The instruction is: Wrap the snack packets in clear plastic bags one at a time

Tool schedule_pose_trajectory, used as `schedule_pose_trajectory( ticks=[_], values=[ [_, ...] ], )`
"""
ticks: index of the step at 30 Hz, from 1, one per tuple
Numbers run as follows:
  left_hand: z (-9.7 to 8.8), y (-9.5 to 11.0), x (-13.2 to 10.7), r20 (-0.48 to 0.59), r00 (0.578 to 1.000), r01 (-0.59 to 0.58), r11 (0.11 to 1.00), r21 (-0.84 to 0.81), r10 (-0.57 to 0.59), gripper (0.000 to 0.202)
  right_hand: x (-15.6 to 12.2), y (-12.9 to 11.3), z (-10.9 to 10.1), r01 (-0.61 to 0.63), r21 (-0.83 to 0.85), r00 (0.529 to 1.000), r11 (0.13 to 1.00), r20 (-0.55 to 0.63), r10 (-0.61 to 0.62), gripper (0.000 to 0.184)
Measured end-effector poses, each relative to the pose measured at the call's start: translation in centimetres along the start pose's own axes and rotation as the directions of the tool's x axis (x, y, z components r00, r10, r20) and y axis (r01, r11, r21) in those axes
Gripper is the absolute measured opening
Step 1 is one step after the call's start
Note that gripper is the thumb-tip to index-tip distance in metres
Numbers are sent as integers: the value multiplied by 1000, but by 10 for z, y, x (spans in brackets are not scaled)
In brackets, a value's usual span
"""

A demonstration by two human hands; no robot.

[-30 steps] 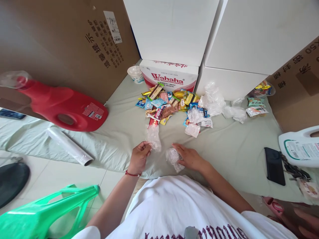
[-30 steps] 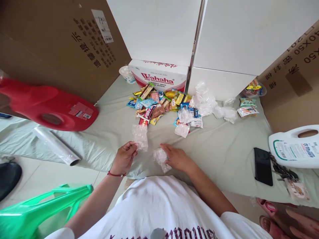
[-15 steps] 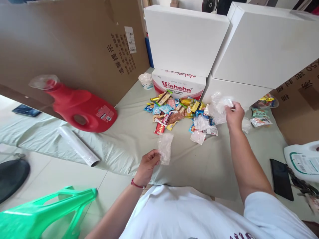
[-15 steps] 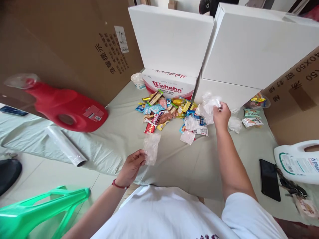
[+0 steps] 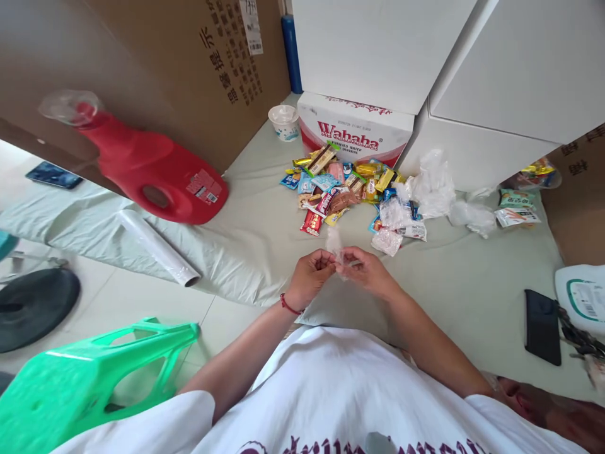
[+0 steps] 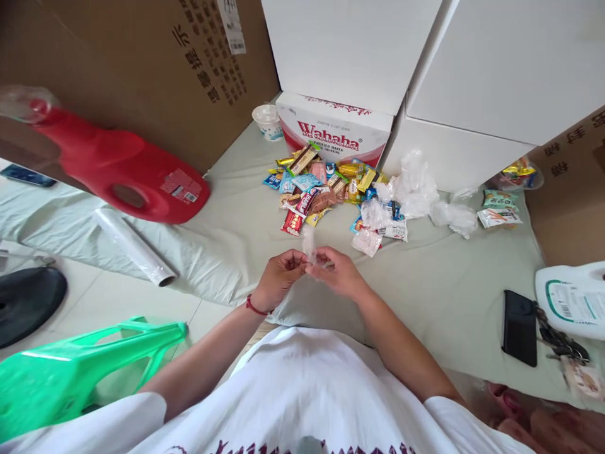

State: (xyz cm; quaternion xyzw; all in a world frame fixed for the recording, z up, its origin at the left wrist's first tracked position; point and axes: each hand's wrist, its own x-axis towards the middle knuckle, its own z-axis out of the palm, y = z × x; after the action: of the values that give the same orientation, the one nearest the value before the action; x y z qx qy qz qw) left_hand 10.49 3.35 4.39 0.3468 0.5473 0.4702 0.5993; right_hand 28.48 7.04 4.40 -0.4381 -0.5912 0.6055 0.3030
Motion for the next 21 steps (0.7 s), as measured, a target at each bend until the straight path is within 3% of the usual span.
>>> schedule_pose_trajectory(
  ticks=[3,9,11,14,17,21],
  values=[
    [3,1,2,-1,1000,9,1000,-13,-9,35,11,6,5,-60,198,995,978,-66,74,36],
    [-8,-9,9,-35,993,97,956,-277,-111,38,11,17,-24,-92,584,952,806,-185,242,39],
    [-12,-15,10,-22,988,140,937,-320,-155,39,8,18,-29,-47,640,938,767,-236,255,38],
    [-11,-21,7,-85,978,157,939,-305,-191,38,6,17,-32,-14,639,936,769,-263,235,35],
    [-3,-21,5,-175,980,59,978,-198,-95,36,6,14,-31,-6,561,956,828,-239,169,31],
    [12,-15,15,-249,953,-127,973,192,173,39,3,12,-30,11,448,984,894,-163,70,28]
  ],
)
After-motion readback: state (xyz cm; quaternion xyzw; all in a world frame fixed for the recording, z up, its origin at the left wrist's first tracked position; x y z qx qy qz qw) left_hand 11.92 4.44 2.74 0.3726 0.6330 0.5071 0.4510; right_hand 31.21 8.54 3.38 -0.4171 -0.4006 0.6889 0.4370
